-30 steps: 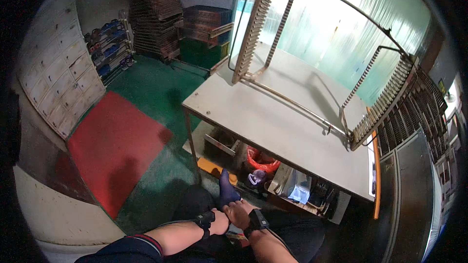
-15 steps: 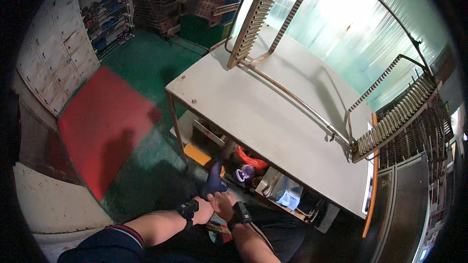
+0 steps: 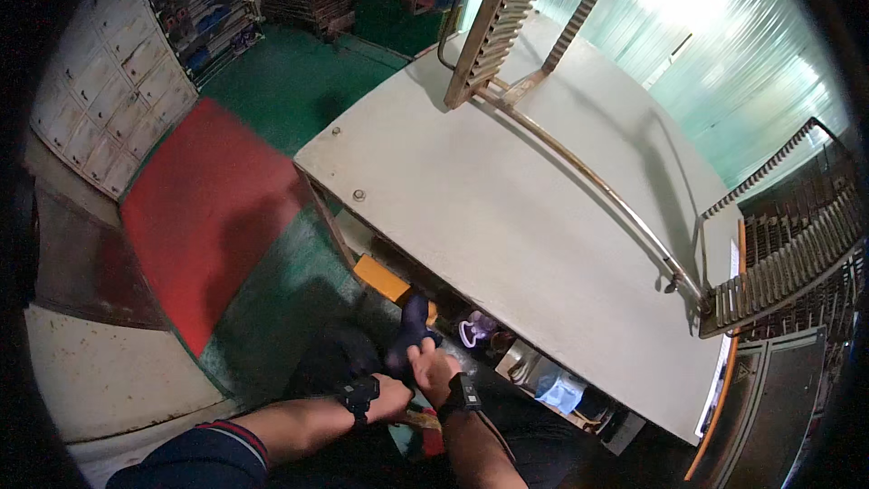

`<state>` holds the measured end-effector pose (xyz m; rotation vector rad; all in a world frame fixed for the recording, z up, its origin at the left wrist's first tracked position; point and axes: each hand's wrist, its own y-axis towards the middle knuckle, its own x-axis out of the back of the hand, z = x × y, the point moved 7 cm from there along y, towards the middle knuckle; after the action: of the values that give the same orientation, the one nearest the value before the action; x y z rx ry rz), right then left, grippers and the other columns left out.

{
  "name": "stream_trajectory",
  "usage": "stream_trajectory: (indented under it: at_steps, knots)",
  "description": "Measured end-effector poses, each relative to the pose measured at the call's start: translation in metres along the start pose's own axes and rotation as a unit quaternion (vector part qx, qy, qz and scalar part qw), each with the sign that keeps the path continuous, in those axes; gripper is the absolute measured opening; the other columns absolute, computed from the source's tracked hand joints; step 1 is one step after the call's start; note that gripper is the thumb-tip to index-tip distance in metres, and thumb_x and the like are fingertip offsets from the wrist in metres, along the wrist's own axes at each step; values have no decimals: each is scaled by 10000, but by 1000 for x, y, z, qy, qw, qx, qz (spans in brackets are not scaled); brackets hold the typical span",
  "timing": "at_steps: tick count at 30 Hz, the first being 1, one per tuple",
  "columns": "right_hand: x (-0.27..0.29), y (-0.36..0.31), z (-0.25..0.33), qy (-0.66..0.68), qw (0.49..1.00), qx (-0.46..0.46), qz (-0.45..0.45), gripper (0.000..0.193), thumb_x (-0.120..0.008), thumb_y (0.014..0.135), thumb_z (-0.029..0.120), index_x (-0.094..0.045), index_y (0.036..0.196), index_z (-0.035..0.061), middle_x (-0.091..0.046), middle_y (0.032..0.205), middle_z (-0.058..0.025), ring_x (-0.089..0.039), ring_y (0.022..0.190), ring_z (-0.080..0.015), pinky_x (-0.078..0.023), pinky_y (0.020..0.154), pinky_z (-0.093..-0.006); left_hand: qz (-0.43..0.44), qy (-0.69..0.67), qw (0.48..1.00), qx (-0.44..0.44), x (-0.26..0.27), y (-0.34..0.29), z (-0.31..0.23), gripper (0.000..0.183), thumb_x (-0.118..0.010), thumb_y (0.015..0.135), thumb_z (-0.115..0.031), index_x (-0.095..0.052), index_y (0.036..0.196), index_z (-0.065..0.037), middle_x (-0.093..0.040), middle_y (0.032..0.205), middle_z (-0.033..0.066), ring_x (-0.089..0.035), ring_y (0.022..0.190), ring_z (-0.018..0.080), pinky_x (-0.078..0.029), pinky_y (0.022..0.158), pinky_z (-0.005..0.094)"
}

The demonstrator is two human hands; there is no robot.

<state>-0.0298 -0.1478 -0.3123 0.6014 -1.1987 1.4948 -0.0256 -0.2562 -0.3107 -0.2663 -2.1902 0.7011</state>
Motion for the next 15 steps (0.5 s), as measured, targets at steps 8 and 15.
stream_trajectory:
  at_steps: [8,15]
  knots:
    - [34,-4,-18,62,988,-129,-63,391,-732,827,305,-658,1068,6,-714,963,-227,-710,961,-459,-568,814,-528,96,-56,990,82,-66,32,21,395,-644,958,-295,-679,1242,-23,-777,1037,191,-775,963,353,-612,777,499]
    - [-163,-8,-201,85,928,-363,-1,423,-546,928,328,-774,987,-24,-737,1154,-280,-733,1081,-411,-577,942,-508,154,-28,988,4,-61,58,4,508,-711,879,-311,-663,1303,-37,-768,1041,188,-767,977,351,-607,774,515]
